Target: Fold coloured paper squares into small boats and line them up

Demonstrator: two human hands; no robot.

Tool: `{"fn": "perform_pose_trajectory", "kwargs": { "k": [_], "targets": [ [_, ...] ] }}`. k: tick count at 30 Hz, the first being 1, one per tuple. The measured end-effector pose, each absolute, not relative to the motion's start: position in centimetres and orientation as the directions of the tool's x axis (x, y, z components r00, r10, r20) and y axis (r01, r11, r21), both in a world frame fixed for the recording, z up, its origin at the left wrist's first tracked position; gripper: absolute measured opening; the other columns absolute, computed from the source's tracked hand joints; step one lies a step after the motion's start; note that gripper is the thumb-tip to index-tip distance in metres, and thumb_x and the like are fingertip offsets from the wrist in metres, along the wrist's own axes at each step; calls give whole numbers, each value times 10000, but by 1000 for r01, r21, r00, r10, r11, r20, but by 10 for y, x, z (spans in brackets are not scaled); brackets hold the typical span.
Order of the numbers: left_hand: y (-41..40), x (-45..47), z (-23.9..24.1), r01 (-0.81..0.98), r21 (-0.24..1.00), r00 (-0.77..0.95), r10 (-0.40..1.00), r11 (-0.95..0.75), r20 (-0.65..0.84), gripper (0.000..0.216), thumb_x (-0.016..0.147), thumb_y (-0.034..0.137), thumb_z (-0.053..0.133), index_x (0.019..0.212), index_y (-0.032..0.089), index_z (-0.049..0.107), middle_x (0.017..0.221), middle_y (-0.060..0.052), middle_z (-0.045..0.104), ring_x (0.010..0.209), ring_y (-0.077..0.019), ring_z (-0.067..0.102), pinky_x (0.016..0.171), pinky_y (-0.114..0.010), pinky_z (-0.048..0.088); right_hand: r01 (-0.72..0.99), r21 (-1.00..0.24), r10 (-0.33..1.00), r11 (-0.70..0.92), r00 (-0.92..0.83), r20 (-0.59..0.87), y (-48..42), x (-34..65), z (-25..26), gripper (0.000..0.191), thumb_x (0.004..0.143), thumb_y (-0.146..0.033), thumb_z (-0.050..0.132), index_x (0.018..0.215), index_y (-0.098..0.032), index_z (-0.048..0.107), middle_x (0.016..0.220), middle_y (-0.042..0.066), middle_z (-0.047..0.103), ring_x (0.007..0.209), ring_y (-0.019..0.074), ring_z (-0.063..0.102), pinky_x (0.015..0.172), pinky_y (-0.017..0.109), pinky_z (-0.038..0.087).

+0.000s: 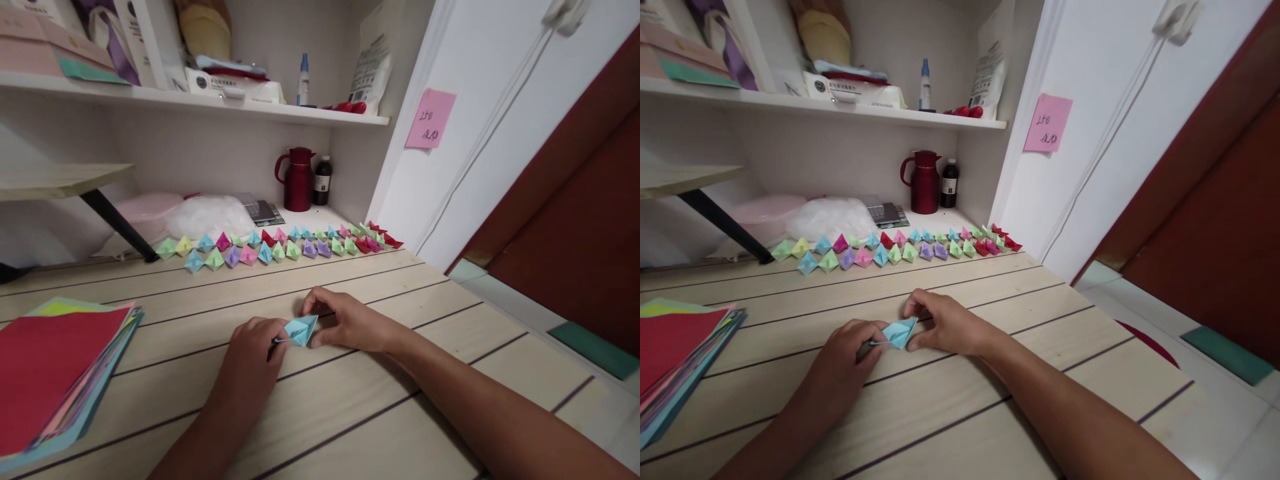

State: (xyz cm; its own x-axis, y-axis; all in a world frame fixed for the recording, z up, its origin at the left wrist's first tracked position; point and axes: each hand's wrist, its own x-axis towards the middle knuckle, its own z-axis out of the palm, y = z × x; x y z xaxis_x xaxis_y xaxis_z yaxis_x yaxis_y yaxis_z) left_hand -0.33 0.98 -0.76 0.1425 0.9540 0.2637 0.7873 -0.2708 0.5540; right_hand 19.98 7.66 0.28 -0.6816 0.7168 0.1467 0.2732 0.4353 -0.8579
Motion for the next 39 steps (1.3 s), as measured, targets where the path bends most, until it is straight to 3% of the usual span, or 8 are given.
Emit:
{"fn": "perform_pose_trajectory", "kwargs": {
  "k": [5,7,12,18,22,27,36,39],
  "targets": [
    [11,-3,-7,784,565,136,959,-257,247,86,764,142,620,764,228,624,891,-4,703,889,-213,617,825,-376,448,275,-861,744,428,-647,164,79,196,-6,229,728,-236,766,810,-171,563,816,-11,613,750,131,575,706,255,477],
    [11,-3,-7,790,562,135,963,-246,233,96,741,140,658,763,227,623,885,1,706,898,-218,614,836,-384,439,258,-868,744,425,-646,172,78,196,-6,240,729,-216,764,882,-176,583,865,3,627,799,143,592,741,269,486],
    [11,-2,-5,790,551,165,958,-271,234,125,770,111,615,761,234,631,940,2,717,945,-213,607,866,-394,422,246,-837,697,490,-687,206,73,195,0,567,699,-86,739,1198,-250,527,1165,46,592,1024,175,573,826,289,483],
    [13,-3,-9,811,493,211,943,-316,258,134,776,110,618,830,230,637,1018,-16,702,967,-224,588,857,-398,425,315,-732,672,604,-696,255,73,197,3,333,710,-73,724,972,-208,569,1097,37,617,982,171,576,805,284,476],
    [13,-4,-11,815,460,246,929,-352,276,135,796,130,611,870,238,643,1031,-12,691,967,-227,581,857,-398,427,297,-753,662,587,-712,234,76,198,3,208,777,-206,734,943,-189,609,1051,40,641,911,154,605,783,265,484],
    [13,-3,-11,824,447,258,933,-349,252,136,809,123,602,886,227,642,1044,-17,681,990,-233,572,868,-407,417,295,-717,654,632,-699,289,74,195,3,218,811,-221,703,1019,-189,645,1046,55,657,896,157,620,781,269,488],
    [10,0,-11,851,344,315,911,-396,268,156,885,145,516,928,232,638,1000,-19,687,967,-233,581,860,-420,400,481,-444,637,756,-698,327,65,184,2,171,769,-106,675,902,-214,677,1007,35,696,971,196,618,916,347,424],
    [10,1,-12,851,350,303,911,-391,280,131,865,126,530,847,218,622,943,-16,685,922,-224,590,848,-407,404,513,-439,663,738,-676,323,66,182,-1,133,795,-115,657,886,-208,684,962,36,704,933,189,624,877,327,434]
  ]
}}
